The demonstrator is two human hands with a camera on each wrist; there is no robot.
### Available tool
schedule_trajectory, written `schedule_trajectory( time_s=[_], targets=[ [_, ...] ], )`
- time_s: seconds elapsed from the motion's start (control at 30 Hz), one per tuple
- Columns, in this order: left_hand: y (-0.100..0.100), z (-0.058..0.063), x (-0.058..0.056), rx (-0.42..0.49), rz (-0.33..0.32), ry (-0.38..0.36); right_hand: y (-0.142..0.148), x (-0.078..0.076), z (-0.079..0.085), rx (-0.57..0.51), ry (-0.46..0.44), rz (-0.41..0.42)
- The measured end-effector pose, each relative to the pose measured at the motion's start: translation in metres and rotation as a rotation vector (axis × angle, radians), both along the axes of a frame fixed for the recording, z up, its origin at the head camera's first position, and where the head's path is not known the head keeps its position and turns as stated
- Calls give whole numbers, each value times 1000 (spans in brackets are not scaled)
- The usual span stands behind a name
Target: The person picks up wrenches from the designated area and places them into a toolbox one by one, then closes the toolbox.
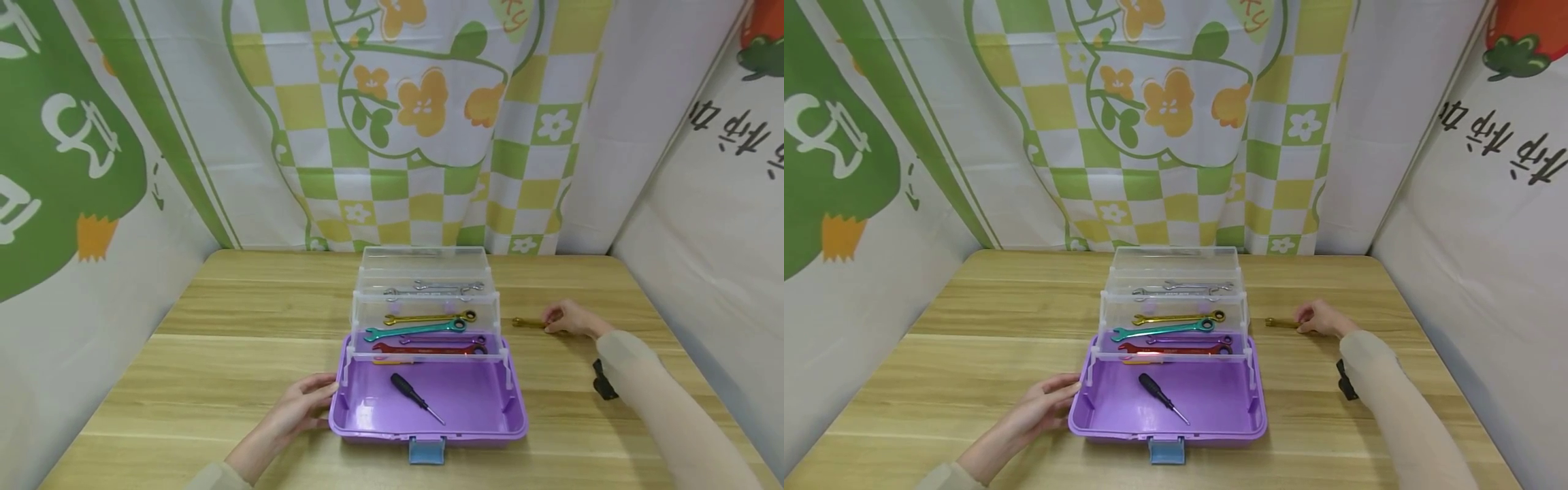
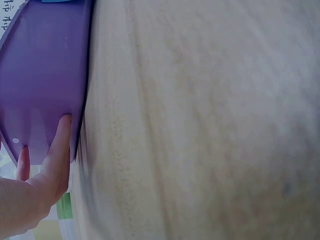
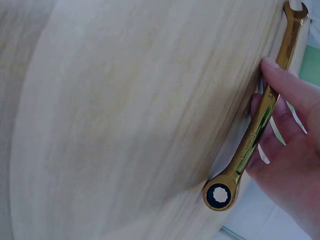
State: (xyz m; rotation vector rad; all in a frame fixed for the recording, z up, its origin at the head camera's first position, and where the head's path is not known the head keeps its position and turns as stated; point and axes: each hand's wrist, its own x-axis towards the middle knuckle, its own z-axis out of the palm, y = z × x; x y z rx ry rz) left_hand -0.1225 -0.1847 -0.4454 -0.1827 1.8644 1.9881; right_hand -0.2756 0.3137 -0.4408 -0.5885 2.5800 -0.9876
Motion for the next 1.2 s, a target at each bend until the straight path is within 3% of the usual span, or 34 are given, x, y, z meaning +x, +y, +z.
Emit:
schedule_trajectory(
  time_s=[0.3,0.67,0.83,1.0,1.2],
  targets=[
    [-1,-1,1,17,-14,4,0,5,-1,-64,19,-48],
    [-1,1,2,25,-16,2,-2,7,0,-54,71,-59],
    [-1,1,2,21,-13,-3,-2,7,9,-83,46,-77],
    [-2,0,2,19,-15,5,-2,3,23,-30,49,-105],
    [-1,-1,1,10,-4,-4,-4,-4,38,-1,106,-61]
  ],
)
